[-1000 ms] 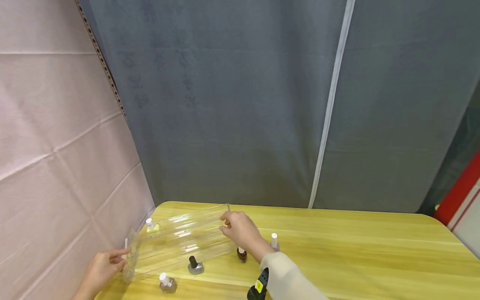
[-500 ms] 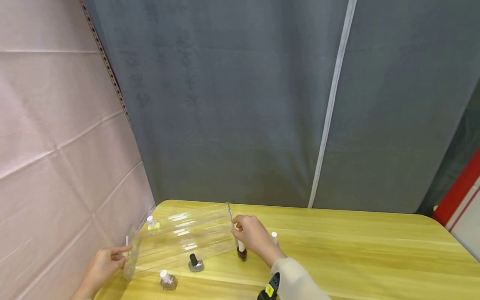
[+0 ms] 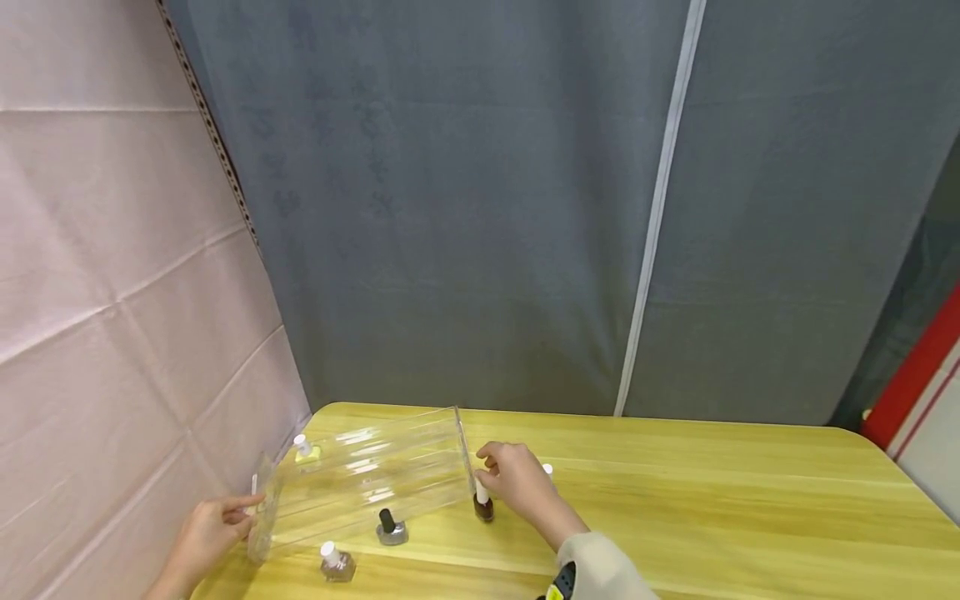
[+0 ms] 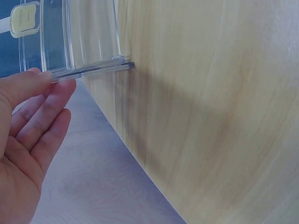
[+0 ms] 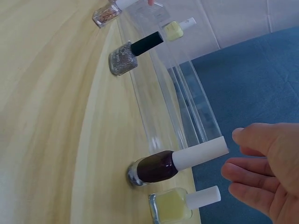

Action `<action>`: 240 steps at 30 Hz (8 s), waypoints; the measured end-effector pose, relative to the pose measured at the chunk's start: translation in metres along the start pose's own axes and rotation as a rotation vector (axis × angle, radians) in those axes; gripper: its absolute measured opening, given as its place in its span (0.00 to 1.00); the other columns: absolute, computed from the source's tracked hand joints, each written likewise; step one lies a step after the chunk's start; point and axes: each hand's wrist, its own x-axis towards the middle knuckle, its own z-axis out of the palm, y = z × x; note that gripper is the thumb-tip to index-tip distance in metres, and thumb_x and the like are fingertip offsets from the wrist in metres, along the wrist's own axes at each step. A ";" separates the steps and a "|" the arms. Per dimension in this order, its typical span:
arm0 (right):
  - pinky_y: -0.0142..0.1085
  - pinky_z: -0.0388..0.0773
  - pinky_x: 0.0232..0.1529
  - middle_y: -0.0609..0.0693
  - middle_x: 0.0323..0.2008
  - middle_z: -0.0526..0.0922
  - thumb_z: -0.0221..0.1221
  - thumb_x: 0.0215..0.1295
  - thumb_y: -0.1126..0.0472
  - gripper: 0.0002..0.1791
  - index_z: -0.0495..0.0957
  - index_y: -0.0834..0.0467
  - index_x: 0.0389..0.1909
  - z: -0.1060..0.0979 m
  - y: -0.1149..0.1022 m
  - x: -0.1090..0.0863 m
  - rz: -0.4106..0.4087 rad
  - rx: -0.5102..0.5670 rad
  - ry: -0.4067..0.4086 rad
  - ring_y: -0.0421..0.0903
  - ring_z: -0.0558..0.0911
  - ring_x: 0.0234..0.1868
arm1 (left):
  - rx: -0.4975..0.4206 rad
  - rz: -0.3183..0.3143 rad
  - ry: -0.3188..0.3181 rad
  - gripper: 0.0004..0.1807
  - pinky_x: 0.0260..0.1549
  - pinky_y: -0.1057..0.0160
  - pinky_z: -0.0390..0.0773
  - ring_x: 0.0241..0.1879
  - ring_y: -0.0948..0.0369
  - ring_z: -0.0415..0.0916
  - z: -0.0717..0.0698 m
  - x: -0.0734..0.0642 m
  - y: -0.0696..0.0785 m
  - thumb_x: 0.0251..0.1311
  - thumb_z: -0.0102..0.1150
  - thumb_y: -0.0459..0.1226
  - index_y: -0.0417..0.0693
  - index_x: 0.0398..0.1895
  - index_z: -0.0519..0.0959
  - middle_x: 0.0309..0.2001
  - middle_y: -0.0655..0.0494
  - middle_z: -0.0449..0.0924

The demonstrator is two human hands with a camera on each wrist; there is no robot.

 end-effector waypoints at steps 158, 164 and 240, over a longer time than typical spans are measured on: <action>0.30 0.77 0.34 0.54 0.36 0.84 0.56 0.53 0.70 0.12 0.80 0.65 0.39 0.038 0.011 0.019 -0.136 0.180 -0.064 0.43 0.82 0.35 | -0.077 -0.054 0.023 0.16 0.11 0.68 0.63 0.16 0.64 0.71 0.009 -0.003 -0.004 0.48 0.60 0.23 0.31 0.44 0.80 0.20 0.53 0.80; 0.29 0.77 0.34 0.54 0.36 0.84 0.57 0.54 0.70 0.11 0.80 0.65 0.38 0.039 0.008 0.025 -0.138 0.173 -0.056 0.45 0.82 0.35 | -0.066 -0.087 0.016 0.17 0.11 0.68 0.62 0.15 0.64 0.68 0.007 -0.003 -0.002 0.49 0.60 0.24 0.33 0.46 0.80 0.21 0.54 0.80; 0.29 0.76 0.33 0.52 0.37 0.84 0.58 0.60 0.65 0.09 0.81 0.61 0.40 0.050 -0.032 0.103 -0.227 0.061 -0.140 0.42 0.82 0.36 | -0.056 -0.119 0.041 0.16 0.13 0.68 0.65 0.14 0.65 0.64 0.009 -0.002 -0.001 0.49 0.61 0.24 0.36 0.44 0.82 0.22 0.56 0.80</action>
